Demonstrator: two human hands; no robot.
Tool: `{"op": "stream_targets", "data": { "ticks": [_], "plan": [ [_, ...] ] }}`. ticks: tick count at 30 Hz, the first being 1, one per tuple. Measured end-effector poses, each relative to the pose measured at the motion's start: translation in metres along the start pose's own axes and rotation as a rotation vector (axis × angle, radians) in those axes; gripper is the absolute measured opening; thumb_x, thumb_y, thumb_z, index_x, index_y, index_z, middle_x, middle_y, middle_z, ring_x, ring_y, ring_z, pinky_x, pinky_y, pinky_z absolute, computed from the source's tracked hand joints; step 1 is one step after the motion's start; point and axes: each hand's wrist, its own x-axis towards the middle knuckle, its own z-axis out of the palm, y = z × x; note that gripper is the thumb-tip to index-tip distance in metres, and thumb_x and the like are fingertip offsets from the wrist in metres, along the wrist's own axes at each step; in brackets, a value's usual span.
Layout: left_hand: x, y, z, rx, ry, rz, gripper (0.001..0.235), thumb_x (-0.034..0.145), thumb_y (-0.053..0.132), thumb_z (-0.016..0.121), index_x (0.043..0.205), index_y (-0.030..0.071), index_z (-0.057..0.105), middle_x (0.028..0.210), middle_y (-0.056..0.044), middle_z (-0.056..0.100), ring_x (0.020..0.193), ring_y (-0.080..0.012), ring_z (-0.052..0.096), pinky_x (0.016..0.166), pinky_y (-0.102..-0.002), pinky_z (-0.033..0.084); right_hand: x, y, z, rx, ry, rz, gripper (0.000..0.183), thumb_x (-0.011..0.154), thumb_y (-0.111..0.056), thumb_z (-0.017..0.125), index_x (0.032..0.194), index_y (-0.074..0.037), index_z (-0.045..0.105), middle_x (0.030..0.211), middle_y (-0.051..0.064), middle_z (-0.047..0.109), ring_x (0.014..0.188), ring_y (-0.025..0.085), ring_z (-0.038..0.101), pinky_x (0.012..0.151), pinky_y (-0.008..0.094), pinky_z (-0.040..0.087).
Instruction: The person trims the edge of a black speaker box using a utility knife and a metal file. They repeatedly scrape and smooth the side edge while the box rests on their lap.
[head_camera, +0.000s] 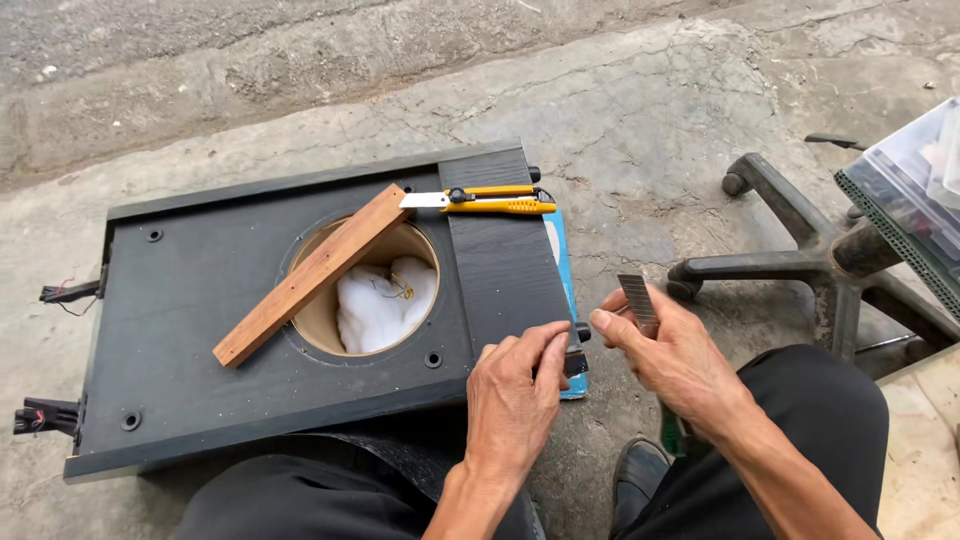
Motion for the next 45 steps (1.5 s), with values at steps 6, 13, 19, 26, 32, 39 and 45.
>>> {"op": "stream_targets", "data": {
  "ticks": [6,13,19,26,32,39,45],
  "plan": [
    [0.010,0.023,-0.009,-0.379,-0.208,-0.143,0.044,0.096,0.014,0.052,0.138,0.015,0.063,0.117,-0.003,0.080,0.103,-0.0126,0.076,0.091,-0.029,0.055,0.026,0.006,0.014,0.247,-0.113,-0.111,0.020,0.099,-0.024,0.070,0.089,-0.007,0.065,0.061,0.006,0.060,0.047,0.011,0.045,0.045,0.025,0.032],
    [0.040,0.017,-0.031,-0.082,-0.015,0.091,0.064,0.088,0.013,0.056,0.150,0.008,0.044,0.155,-0.019,0.047,0.146,-0.0311,0.043,0.122,-0.046,0.030,0.068,0.003,-0.015,-1.051,-0.149,-0.347,0.016,0.096,-0.034,0.051,0.110,-0.026,0.053,0.085,0.015,0.075,0.082,0.046,0.067,0.070,0.056,0.047],
    [0.054,0.004,-0.034,0.309,-0.071,0.459,0.026,0.091,0.023,0.080,0.114,0.015,0.071,0.087,-0.002,0.067,0.085,-0.0252,0.061,0.075,-0.040,0.044,0.080,-0.003,-0.011,-1.307,-0.240,-0.688,0.025,0.092,-0.029,0.062,0.104,-0.020,0.041,0.097,-0.001,0.068,0.074,0.044,0.067,0.053,0.058,0.047],
    [0.066,-0.005,-0.043,0.133,-0.069,0.224,0.008,0.091,0.024,0.076,0.098,0.020,0.079,0.085,0.007,0.072,0.082,-0.0163,0.062,0.072,-0.034,0.045,0.067,-0.032,-0.028,-1.135,-0.066,-1.148,0.058,0.083,-0.038,0.078,0.131,-0.017,0.053,0.118,0.006,0.059,0.108,0.029,0.059,0.089,0.044,0.044],
    [0.043,0.006,-0.047,-0.121,0.037,0.069,0.008,0.091,0.020,0.076,0.096,0.017,0.081,0.081,0.005,0.073,0.079,-0.0109,0.064,0.073,-0.027,0.050,-0.011,-0.016,-0.014,-0.246,0.191,-0.456,0.015,0.096,-0.021,0.071,0.089,-0.009,0.076,0.085,0.000,0.074,0.077,0.011,0.063,0.077,0.025,0.048],
    [0.016,0.010,-0.076,-0.169,-0.052,0.240,0.006,0.092,0.019,0.076,0.098,0.018,0.079,0.082,0.006,0.072,0.076,-0.0111,0.059,0.072,-0.025,0.049,-0.052,-0.042,0.035,0.414,0.120,-0.009,0.035,0.086,-0.021,0.070,0.115,-0.001,0.068,0.093,0.016,0.077,0.073,0.019,0.063,0.082,0.031,0.050],
    [0.010,-0.005,-0.064,-0.097,-0.160,0.169,0.015,0.093,0.027,0.074,0.106,0.024,0.081,0.082,0.007,0.075,0.077,-0.0141,0.064,0.072,-0.030,0.049,-0.014,0.010,0.043,0.566,0.076,-0.132,0.021,0.090,-0.014,0.076,0.099,0.004,0.068,0.078,0.019,0.073,0.068,0.024,0.070,0.063,0.033,0.055]
  ]
}}
